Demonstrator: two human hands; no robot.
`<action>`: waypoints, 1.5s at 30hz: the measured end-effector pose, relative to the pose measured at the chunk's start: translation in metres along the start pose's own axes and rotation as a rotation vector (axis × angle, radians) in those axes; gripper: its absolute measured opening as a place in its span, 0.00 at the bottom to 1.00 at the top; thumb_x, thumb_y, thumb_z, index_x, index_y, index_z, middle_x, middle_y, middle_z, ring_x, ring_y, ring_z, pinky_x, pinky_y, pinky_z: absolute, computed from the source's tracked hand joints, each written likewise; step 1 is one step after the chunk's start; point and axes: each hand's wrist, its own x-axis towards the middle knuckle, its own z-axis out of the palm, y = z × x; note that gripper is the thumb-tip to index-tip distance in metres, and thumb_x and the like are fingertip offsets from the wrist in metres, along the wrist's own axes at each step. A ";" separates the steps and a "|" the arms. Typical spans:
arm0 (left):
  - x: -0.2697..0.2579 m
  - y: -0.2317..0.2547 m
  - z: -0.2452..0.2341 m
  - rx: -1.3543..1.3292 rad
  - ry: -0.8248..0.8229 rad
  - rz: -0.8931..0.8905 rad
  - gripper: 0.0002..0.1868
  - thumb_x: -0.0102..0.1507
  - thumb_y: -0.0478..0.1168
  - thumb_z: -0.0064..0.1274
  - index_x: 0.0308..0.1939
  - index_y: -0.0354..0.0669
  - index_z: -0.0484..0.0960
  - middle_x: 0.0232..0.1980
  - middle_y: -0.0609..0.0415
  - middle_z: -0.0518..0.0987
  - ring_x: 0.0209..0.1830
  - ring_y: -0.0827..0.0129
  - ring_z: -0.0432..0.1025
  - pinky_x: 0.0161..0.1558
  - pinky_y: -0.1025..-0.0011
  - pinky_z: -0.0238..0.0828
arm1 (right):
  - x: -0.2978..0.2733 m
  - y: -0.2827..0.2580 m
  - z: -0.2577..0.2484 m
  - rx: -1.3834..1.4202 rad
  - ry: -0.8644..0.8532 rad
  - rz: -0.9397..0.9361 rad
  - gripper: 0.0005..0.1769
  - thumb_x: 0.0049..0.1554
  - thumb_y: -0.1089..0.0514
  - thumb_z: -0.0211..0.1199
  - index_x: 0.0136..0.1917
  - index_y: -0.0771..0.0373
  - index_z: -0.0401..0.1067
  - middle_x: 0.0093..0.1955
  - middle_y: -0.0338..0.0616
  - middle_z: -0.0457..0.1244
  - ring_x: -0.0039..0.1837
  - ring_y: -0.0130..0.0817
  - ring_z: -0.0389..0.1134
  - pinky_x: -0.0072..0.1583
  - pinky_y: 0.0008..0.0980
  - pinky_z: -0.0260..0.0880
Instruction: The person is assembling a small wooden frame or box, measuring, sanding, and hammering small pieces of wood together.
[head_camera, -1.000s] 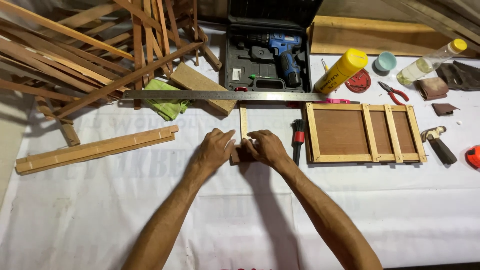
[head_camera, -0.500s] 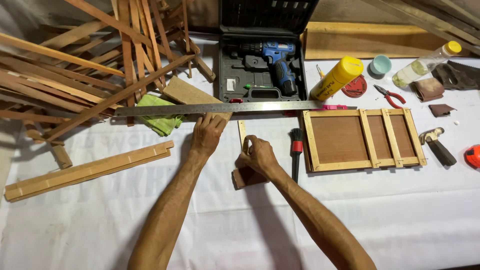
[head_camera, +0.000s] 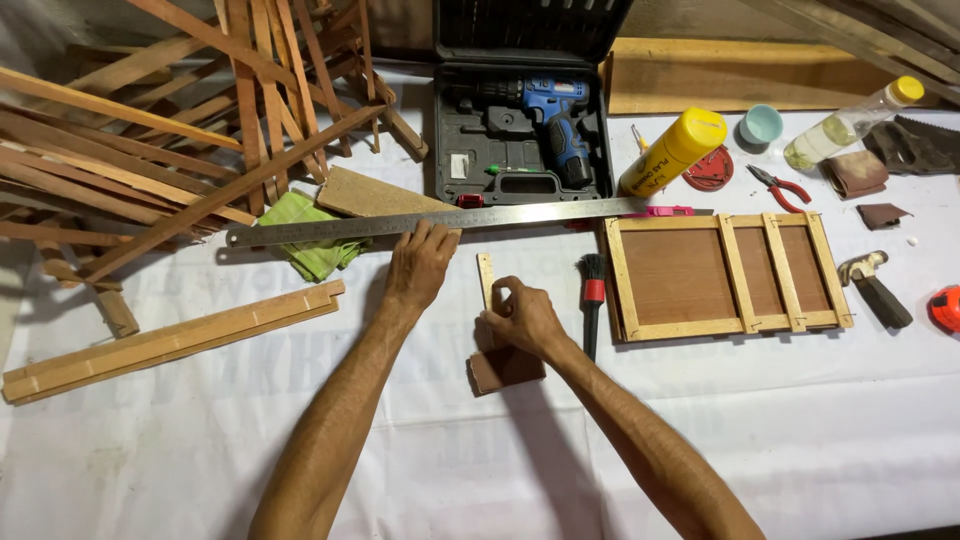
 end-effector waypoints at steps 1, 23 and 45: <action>0.004 0.000 -0.016 0.002 -0.002 -0.007 0.07 0.63 0.33 0.61 0.45 0.41 0.85 0.43 0.59 0.80 0.48 0.66 0.72 0.41 0.66 0.73 | 0.008 0.003 0.000 -0.001 -0.007 -0.003 0.30 0.55 0.51 0.71 0.63 0.69 0.67 0.45 0.59 0.72 0.44 0.43 0.77 0.46 0.36 0.80; 0.017 -0.126 -0.043 -0.122 -0.248 -0.662 0.38 0.71 0.56 0.50 0.72 0.27 0.62 0.55 0.33 0.71 0.55 0.47 0.66 0.54 0.48 0.65 | 0.096 -0.023 -0.006 1.286 0.158 0.431 0.09 0.66 0.53 0.55 0.49 0.61 0.65 0.44 0.44 0.68 0.43 0.28 0.70 0.47 0.30 0.74; 0.026 -0.073 -0.073 -0.183 -0.557 -0.523 0.64 0.37 0.65 0.77 0.74 0.56 0.65 0.67 0.40 0.66 0.60 0.50 0.70 0.57 0.46 0.72 | 0.082 0.015 -0.025 1.218 0.293 0.417 0.11 0.57 0.57 0.69 0.44 0.61 0.67 0.39 0.43 0.68 0.38 0.27 0.66 0.39 0.26 0.69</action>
